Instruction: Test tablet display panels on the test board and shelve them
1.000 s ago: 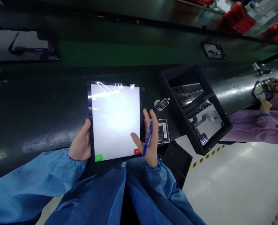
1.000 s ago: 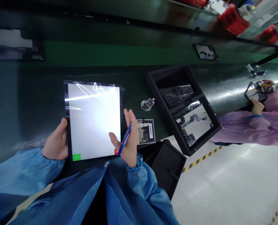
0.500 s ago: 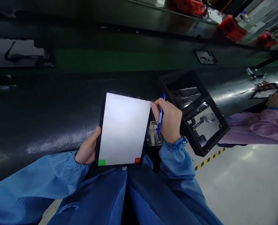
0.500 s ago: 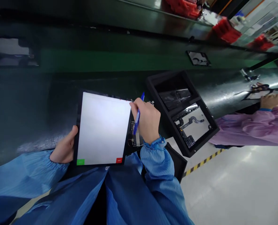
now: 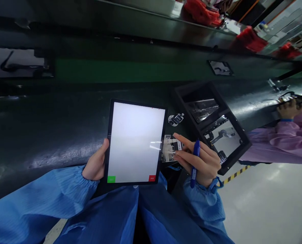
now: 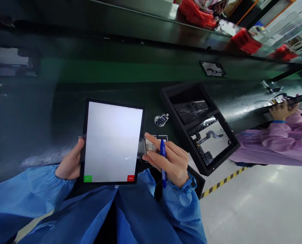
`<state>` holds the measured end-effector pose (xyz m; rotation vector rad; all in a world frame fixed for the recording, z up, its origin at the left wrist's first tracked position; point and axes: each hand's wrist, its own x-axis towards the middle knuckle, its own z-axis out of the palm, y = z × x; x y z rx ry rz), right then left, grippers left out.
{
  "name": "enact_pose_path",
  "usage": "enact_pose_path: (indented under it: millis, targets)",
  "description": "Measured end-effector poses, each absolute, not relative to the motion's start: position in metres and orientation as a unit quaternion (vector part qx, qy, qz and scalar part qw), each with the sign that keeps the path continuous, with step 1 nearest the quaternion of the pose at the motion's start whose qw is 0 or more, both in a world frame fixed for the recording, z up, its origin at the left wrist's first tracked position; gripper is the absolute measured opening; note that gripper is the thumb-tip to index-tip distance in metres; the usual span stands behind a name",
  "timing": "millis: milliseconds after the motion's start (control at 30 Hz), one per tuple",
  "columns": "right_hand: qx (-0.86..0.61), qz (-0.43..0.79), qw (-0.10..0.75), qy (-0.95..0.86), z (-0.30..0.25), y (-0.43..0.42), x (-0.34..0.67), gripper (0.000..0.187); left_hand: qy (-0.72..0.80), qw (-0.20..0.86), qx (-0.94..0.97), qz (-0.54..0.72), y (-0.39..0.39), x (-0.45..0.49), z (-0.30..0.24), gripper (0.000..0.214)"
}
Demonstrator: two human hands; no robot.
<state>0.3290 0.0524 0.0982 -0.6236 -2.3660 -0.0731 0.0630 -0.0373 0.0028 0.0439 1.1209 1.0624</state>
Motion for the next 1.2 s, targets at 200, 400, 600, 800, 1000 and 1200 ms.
enact_pose_path:
  millis: [200, 400, 600, 800, 1000, 1200]
  targets:
    - [-0.223, 0.059, 0.349, -0.908, 0.115, 0.058, 0.329, 0.019, 0.51, 0.705, 0.018, 0.492, -0.034, 0.071, 0.016, 0.064]
    - [-0.161, 0.244, 0.24, -0.926, 0.136, 0.089, 0.265, 0.032, 0.488, 0.722, 0.071, 0.486, -0.035, 0.075, 0.017, 0.063]
    - [-0.284, 0.387, 0.34, -0.809, 0.119, 0.119, 0.229, 0.024, 0.498, 0.722, 0.069, 0.475, -0.037, 0.075, 0.02, 0.059]
    - [-0.226, 0.449, 0.347, -0.792, 0.095, 0.126, 0.273, 0.048, 0.474, 0.751, 0.02, 0.46, -0.038, 0.068, 0.023, 0.056]
    - [-0.214, 0.45, 0.377, -0.781, 0.08, 0.125, 0.276, 0.045, 0.465, 0.752, 0.019, 0.467, -0.039, 0.065, 0.021, 0.057]
    - [-0.283, 0.52, 0.421, -0.688, 0.055, 0.145, 0.256, 0.044, 0.418, 0.766, 0.0, 0.488, -0.038, 0.062, 0.022, 0.047]
